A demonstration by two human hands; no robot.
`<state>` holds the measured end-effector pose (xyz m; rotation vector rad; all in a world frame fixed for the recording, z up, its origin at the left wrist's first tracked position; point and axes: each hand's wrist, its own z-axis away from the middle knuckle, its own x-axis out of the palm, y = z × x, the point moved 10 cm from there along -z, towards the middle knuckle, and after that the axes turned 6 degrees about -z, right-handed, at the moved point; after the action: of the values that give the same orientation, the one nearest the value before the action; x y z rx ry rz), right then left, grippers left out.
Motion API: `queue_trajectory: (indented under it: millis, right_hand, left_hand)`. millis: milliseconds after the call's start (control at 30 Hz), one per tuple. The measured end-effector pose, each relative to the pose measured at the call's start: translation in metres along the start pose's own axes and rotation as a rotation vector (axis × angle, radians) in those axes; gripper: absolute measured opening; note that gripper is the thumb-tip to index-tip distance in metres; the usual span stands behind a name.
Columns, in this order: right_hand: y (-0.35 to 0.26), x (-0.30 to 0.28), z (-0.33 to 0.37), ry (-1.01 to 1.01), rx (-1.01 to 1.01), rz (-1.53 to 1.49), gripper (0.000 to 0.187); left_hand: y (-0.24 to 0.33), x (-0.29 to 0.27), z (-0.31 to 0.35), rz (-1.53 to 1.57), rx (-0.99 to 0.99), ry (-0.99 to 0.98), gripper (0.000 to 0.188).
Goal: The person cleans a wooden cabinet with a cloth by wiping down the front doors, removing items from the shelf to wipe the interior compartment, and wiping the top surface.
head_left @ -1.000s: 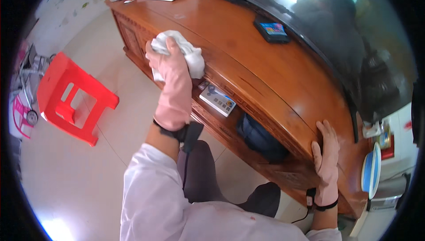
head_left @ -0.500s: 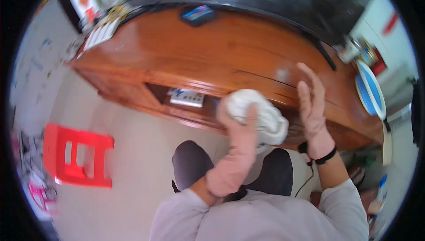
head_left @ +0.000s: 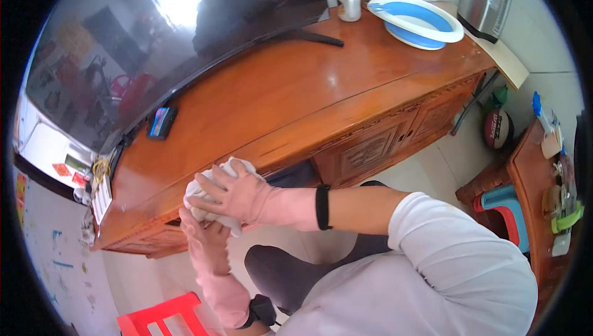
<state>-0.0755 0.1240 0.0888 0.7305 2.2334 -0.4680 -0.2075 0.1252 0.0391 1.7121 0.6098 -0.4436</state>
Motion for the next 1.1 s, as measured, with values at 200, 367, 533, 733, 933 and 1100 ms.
queue_trajectory:
  millis: [200, 367, 533, 733, 933, 1100]
  right_hand:
    - [0.025, 0.001, 0.003, -0.268, 0.007, 0.112, 0.077]
    - [0.066, -0.061, 0.056, -0.306, 0.018, 0.132, 0.081]
    - [0.139, -0.159, 0.153, -0.175, 0.121, 0.391, 0.067]
    - [0.21, -0.257, 0.219, -0.045, 0.456, 0.362, 0.063]
    - [0.185, -0.211, 0.179, -0.019, 0.186, 0.355, 0.054]
    - [0.218, -0.256, 0.239, -0.086, 0.142, 0.32, 0.071]
  left_hand:
    - [0.06, -0.033, -0.026, 0.134, -0.312, -0.016, 0.052]
    - [0.063, -0.036, -0.068, 0.021, -0.09, 0.175, 0.048]
    - [0.042, -0.002, -0.106, 0.097, -0.135, 0.05, 0.043]
    - [0.051, 0.036, -0.127, -0.392, 0.149, 0.189, 0.043]
    - [0.065, 0.018, -0.104, -0.406, 0.008, 0.279, 0.044]
    - [0.076, 0.036, -0.096, -0.345, -0.184, 0.195, 0.042]
